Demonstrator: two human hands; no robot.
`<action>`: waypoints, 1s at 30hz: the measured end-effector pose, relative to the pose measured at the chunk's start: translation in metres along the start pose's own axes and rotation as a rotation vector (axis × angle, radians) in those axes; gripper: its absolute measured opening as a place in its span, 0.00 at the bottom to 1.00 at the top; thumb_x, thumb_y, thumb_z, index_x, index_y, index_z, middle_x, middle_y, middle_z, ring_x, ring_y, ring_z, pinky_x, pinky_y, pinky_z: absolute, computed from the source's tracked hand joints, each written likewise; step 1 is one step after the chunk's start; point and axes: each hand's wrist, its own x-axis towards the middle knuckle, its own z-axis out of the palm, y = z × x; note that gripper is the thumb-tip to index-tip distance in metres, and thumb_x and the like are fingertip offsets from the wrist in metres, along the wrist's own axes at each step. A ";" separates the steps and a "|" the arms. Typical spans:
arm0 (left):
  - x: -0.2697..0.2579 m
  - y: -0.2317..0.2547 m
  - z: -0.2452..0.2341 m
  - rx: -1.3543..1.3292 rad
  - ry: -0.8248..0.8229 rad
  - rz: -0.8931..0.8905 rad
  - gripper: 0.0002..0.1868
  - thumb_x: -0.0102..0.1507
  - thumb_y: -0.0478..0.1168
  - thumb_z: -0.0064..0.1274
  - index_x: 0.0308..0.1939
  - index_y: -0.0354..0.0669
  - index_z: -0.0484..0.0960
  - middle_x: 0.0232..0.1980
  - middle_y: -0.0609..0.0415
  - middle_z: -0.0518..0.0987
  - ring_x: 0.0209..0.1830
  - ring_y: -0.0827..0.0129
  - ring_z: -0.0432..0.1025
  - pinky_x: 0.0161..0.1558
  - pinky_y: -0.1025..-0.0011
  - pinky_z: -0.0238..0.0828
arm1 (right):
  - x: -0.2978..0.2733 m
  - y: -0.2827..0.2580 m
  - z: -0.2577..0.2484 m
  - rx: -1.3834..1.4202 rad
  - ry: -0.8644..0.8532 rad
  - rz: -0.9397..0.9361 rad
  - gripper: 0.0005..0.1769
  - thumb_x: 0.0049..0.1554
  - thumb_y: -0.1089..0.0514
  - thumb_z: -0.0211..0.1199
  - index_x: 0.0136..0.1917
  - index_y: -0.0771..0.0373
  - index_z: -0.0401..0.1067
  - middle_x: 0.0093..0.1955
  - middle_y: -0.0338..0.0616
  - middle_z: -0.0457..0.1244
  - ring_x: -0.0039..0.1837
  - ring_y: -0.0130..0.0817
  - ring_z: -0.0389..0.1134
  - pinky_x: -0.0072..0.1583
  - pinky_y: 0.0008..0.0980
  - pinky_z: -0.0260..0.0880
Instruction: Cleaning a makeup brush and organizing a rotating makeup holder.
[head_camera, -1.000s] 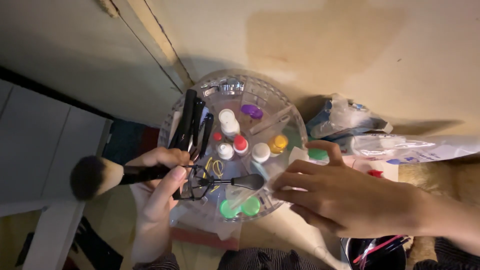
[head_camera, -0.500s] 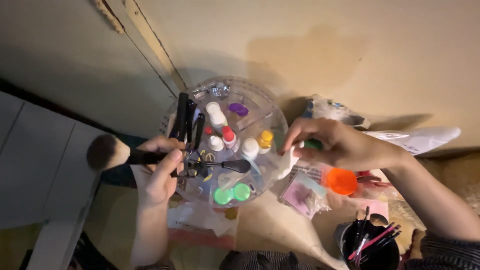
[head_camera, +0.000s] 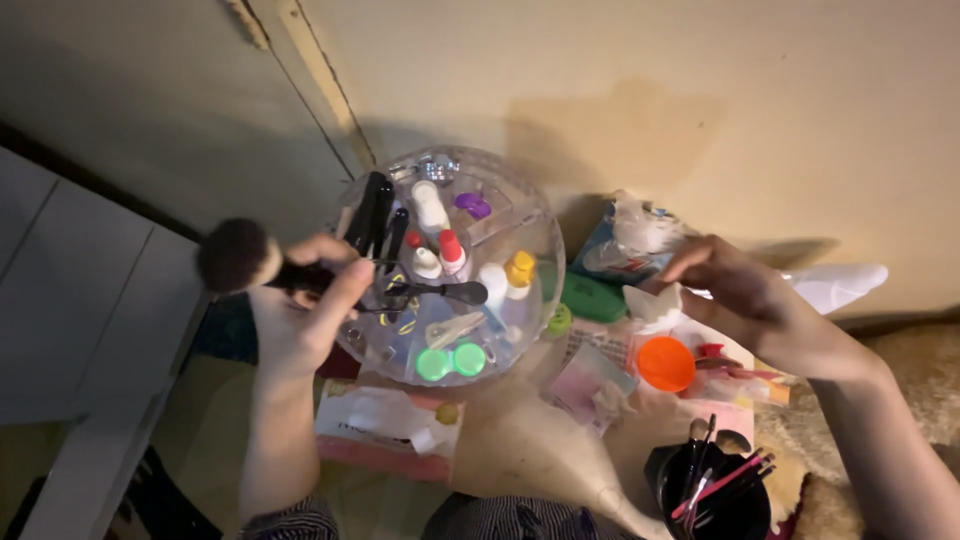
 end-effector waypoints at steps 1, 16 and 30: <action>0.001 0.002 0.003 0.003 0.004 0.001 0.05 0.65 0.30 0.59 0.37 0.37 0.78 0.32 0.59 0.76 0.27 0.81 0.68 0.28 0.80 0.62 | -0.003 0.004 -0.002 0.001 -0.005 -0.002 0.14 0.62 0.66 0.56 0.62 0.66 0.67 0.61 0.45 0.64 0.72 0.37 0.64 0.71 0.40 0.65; 0.021 0.044 0.034 0.446 -0.270 0.122 0.10 0.60 0.34 0.64 0.29 0.36 0.77 0.19 0.63 0.69 0.20 0.87 0.60 0.22 0.79 0.53 | 0.001 0.032 0.006 0.026 0.114 0.280 0.14 0.62 0.63 0.55 0.61 0.62 0.70 0.57 0.42 0.68 0.62 0.31 0.68 0.62 0.34 0.68; 0.020 0.042 0.040 0.427 -0.251 -0.024 0.14 0.59 0.43 0.69 0.32 0.37 0.82 0.22 0.63 0.72 0.24 0.86 0.63 0.25 0.81 0.59 | 0.002 0.029 0.004 -0.003 0.104 0.316 0.14 0.62 0.62 0.55 0.61 0.62 0.71 0.58 0.42 0.69 0.64 0.31 0.68 0.62 0.35 0.68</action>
